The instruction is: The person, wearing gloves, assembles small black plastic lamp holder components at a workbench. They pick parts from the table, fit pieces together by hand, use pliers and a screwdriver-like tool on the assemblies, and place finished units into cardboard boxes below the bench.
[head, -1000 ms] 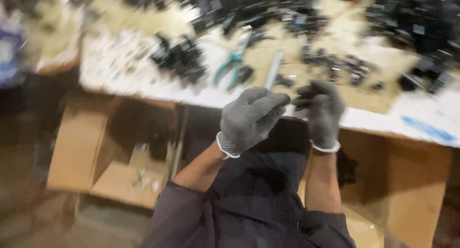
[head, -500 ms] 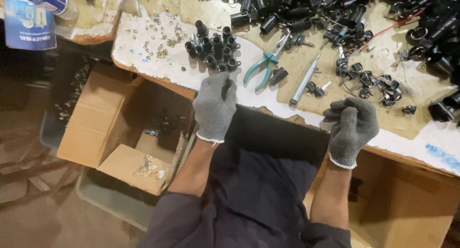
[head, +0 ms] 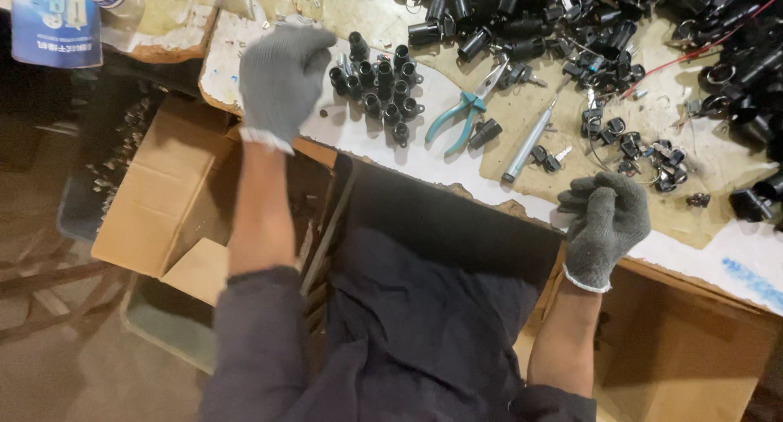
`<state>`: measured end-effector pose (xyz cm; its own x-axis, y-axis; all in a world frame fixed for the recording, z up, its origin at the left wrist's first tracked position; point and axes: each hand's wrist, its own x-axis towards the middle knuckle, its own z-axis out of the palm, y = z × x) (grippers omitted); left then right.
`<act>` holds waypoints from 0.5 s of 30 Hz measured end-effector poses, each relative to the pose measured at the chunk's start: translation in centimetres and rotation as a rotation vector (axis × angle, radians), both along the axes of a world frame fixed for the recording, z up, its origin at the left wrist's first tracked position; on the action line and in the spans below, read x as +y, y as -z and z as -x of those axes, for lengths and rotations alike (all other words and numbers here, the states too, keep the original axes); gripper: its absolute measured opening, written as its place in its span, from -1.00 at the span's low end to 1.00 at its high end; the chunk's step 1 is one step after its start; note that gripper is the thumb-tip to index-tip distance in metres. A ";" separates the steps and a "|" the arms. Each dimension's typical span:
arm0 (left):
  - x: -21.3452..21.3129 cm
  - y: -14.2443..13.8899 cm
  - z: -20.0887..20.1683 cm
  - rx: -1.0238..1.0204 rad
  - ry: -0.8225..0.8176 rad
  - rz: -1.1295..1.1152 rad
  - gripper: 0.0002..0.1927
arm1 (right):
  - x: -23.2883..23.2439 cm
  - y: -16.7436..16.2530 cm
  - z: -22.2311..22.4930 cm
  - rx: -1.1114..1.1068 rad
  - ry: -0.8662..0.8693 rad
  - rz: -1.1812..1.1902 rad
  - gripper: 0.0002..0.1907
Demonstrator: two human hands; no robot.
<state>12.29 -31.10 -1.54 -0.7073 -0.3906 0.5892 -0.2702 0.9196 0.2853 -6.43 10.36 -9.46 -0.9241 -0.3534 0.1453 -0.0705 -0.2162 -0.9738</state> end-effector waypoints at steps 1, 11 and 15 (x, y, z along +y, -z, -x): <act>-1.9 0.0 0.6 -0.122 0.029 -0.091 -0.85 | -0.1 -0.1 0.0 -0.004 -0.003 0.015 -0.84; -6.3 1.6 3.6 -0.625 0.166 -0.267 -0.69 | -0.8 -1.2 -0.3 -0.048 0.043 0.041 -0.85; -6.2 1.5 3.7 -0.658 0.109 -0.304 -0.67 | -0.8 -1.5 -0.2 -0.079 0.027 0.016 -0.85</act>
